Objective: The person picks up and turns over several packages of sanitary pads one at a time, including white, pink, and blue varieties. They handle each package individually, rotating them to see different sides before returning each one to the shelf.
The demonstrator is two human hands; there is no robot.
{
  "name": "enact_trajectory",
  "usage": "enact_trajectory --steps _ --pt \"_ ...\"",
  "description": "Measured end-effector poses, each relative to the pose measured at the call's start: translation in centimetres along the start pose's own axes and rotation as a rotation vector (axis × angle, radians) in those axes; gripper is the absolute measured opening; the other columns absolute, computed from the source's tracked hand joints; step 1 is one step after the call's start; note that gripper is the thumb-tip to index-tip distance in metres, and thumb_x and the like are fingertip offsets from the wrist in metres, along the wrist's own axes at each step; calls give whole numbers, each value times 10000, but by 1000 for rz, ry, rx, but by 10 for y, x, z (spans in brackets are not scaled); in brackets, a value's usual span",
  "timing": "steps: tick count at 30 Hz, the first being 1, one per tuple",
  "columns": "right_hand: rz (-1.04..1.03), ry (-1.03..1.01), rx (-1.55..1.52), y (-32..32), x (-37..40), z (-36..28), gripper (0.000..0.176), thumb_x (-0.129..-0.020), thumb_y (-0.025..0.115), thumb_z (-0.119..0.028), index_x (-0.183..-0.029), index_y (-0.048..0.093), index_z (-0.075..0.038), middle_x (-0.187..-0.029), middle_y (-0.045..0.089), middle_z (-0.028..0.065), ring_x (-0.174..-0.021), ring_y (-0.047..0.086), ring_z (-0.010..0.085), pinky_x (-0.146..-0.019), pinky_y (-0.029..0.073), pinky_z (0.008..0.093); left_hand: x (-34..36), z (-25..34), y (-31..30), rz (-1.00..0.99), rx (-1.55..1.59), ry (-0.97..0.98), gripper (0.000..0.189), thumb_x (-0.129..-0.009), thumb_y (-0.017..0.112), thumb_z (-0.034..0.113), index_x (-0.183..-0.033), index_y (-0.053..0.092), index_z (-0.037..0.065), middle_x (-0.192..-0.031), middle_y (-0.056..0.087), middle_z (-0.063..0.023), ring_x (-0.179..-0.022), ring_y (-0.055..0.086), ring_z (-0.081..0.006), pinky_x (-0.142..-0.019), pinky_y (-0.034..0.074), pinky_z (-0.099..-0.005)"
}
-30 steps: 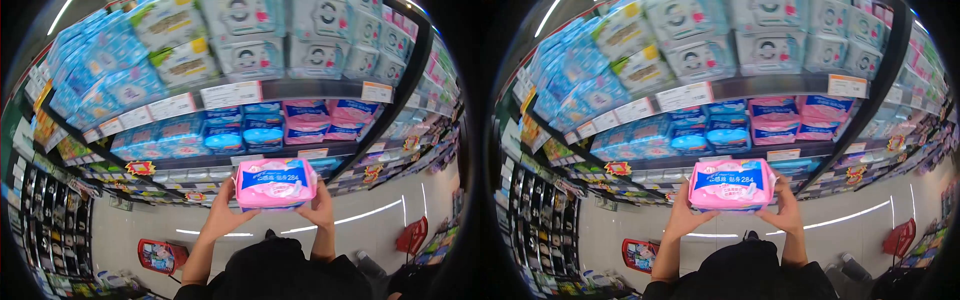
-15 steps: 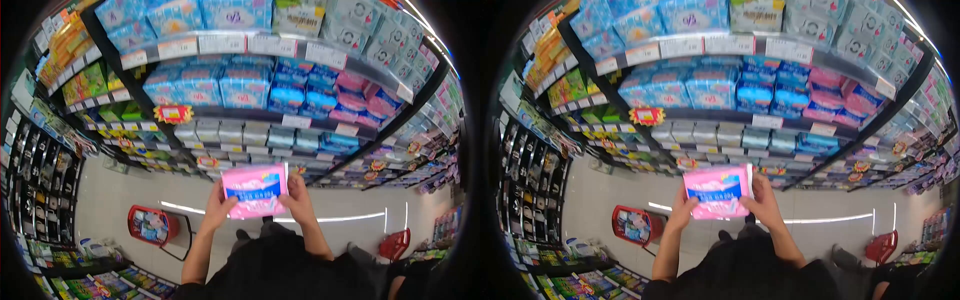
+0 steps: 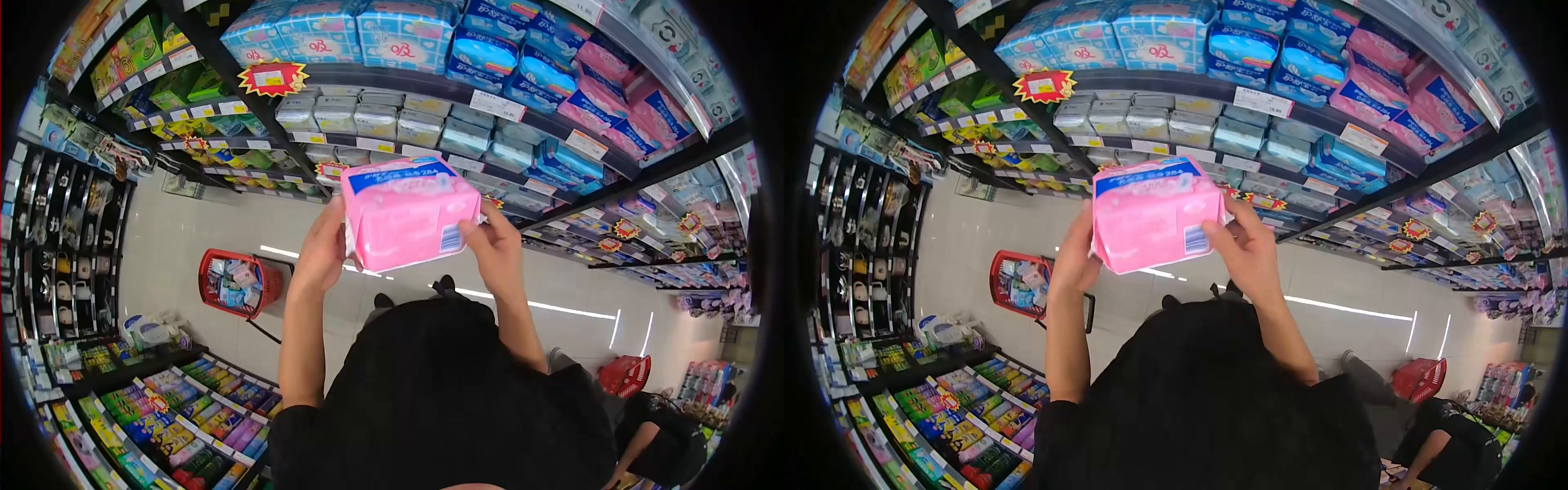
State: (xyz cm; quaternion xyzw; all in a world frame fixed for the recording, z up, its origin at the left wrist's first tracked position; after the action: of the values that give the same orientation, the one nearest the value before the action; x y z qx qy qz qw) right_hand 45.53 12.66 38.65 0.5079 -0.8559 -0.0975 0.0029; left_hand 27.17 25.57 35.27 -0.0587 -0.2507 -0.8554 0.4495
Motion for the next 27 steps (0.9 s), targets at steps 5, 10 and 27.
enact_trajectory --steps 5,10,27 --pt "85 27 -40 -36 -10 -15 350 -927 594 -84 -1238 529 62 -913 659 74 -759 618 111 -650 486 244 -23 -26 26 -17 -153 -115 362 -988 399 341 -1046 531 9 -630 566 -77 -425 527 -164 -357 384 -271" --pt "111 3 -19 -59 -15 -26 326 -934 567 -72 -1219 540 84 -981 575 74 -772 621 131 -642 500 250 -37 -40 48 -8 -145 -167 282 -957 413 246 -1033 525 -1 -636 569 -95 -422 521 -173 -368 395 -281" --pt "29 -60 18 -62 -31 -19 339 -926 586 -65 -1225 538 88 -995 497 55 -821 592 105 -652 486 233 -46 -38 49 8 -123 -105 418 -1009 374 373 -1157 509 6 -714 591 -82 -440 527 -164 -387 424 -281"
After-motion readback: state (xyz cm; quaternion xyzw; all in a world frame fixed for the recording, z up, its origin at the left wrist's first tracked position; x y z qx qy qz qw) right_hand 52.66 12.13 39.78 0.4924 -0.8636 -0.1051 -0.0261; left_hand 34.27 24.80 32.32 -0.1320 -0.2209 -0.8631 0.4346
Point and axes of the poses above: each hand's wrist, its own x-axis away from the middle knuckle, its own y-axis out of the palm, z = x × y, the point moved 10 cm from there along -x, towards the middle knuckle
